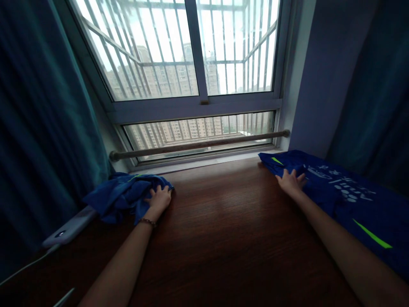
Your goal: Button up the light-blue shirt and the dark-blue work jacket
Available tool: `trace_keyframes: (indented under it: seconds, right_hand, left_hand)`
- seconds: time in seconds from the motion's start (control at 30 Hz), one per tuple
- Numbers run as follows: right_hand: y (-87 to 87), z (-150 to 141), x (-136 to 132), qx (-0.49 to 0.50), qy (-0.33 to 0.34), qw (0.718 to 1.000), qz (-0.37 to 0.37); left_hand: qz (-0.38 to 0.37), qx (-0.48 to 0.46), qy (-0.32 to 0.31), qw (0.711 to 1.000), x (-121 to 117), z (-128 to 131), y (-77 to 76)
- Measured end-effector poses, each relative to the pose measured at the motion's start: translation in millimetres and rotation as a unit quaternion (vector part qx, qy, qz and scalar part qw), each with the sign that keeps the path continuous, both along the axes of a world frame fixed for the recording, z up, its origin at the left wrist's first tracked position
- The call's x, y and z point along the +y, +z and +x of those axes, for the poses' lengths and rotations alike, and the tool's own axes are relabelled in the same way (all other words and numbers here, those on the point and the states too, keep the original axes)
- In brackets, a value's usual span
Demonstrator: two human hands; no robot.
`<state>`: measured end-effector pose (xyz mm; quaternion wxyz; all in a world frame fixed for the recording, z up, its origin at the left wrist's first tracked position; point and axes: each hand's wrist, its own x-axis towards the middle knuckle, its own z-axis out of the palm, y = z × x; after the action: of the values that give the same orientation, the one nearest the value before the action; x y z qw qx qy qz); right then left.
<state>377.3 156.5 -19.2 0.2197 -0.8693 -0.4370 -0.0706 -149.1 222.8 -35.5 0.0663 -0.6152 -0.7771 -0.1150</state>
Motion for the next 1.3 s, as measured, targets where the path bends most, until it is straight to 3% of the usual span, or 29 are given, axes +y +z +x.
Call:
trace_keyframes:
  seconds: [0.13,0.23,0.4,0.5,0.57,0.67,0.77,0.87,1.03,1.17,1.3]
  right_hand:
    - [-20.7,39,5,0.047,-0.084,0.995,-0.027]
    - [-28.4,56,7,0.029,-0.068,0.995,-0.073]
    - [-21.3,59,5,0.021,-0.025,0.996,-0.086]
    - [-12.5,43,2,-0.001,0.004,0.997,-0.080]
    - [-7.0,24,0,-0.023,0.040,0.996,-0.078]
    - [0.8,-16,-6,-0.052,0.104,0.991,-0.073]
    - [8.2,-65,-19,-0.079,0.190,0.976,-0.070]
    - [15.9,-112,-41,-0.103,0.283,0.951,-0.064]
    - [28.2,-157,-76,-0.128,0.375,0.916,-0.058]
    - [29.5,-163,-84,-0.127,0.412,0.902,-0.032]
    - [24.5,-161,-79,-0.135,0.417,0.898,-0.031]
  left_hand:
    - [0.019,0.072,0.036,0.997,-3,-3,7.6]
    - [0.030,0.110,0.062,0.992,-5,-1,11.6]
    - [0.037,0.131,0.072,0.988,-12,5,21.3]
    - [0.065,0.160,0.060,0.983,-21,26,27.5]
    - [0.084,0.180,-0.001,0.980,-31,50,29.8]
    - [0.093,0.177,-0.162,0.966,-50,95,30.4]
    - [0.114,0.157,-0.298,0.935,-73,136,30.7]
    - [0.129,0.137,-0.389,0.902,-91,159,31.6]
    - [0.088,0.103,-0.437,0.889,-95,159,26.0]
    - [0.033,0.087,-0.466,0.880,-89,148,20.6]
    - [0.056,0.103,-0.492,0.863,-89,147,24.2]
